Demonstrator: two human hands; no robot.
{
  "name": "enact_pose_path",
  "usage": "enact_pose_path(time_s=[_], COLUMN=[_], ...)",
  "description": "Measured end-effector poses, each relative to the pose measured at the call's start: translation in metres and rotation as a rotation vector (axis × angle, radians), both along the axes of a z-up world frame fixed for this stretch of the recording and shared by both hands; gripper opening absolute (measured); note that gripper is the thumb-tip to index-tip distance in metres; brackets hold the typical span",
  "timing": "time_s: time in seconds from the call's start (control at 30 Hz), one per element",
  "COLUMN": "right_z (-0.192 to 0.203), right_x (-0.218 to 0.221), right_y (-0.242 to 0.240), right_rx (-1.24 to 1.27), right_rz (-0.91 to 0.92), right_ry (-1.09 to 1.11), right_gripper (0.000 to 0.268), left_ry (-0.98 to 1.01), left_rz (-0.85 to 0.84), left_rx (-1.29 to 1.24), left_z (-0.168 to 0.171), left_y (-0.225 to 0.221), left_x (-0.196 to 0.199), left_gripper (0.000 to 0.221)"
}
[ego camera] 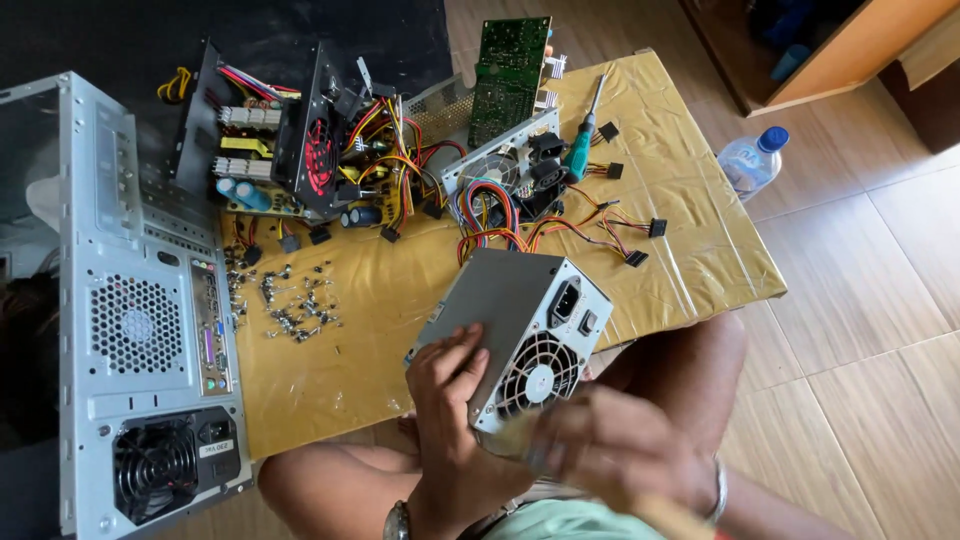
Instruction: Disassembling a computer power supply unit and cleaning the internal components and fan with a brush.
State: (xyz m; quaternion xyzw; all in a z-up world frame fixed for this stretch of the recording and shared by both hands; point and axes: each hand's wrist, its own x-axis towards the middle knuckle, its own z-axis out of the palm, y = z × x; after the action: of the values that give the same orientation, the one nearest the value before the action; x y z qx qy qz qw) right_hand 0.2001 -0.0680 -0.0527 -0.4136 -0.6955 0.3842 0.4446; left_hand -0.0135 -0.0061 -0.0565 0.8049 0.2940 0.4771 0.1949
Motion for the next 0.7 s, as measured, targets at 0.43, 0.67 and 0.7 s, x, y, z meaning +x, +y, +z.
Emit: enact_pose_path(time_s=[0.43, 0.67, 0.7], right_z=[0.006, -0.016, -0.009], right_x=[0.011, -0.003, 0.004], right_y=[0.02, -0.011, -0.002], right_rx=[0.474, -0.083, 0.18], right_rz=[-0.696, 0.1, -0.304], right_ry=[-0.234, -0.23, -0.25], right_gripper=[0.022, 0.032, 0.023], left_ry=[0.028, -0.061, -0.037], left_rz=[-0.012, 0.021, 0.004], left_rx=[-0.005, -0.086, -0.086], left_z=[0.003, 0.004, 0.005], left_y=[-0.002, -0.002, -0.001], left_x=[-0.002, -0.003, -0.004], left_gripper=[0.083, 0.084, 0.085])
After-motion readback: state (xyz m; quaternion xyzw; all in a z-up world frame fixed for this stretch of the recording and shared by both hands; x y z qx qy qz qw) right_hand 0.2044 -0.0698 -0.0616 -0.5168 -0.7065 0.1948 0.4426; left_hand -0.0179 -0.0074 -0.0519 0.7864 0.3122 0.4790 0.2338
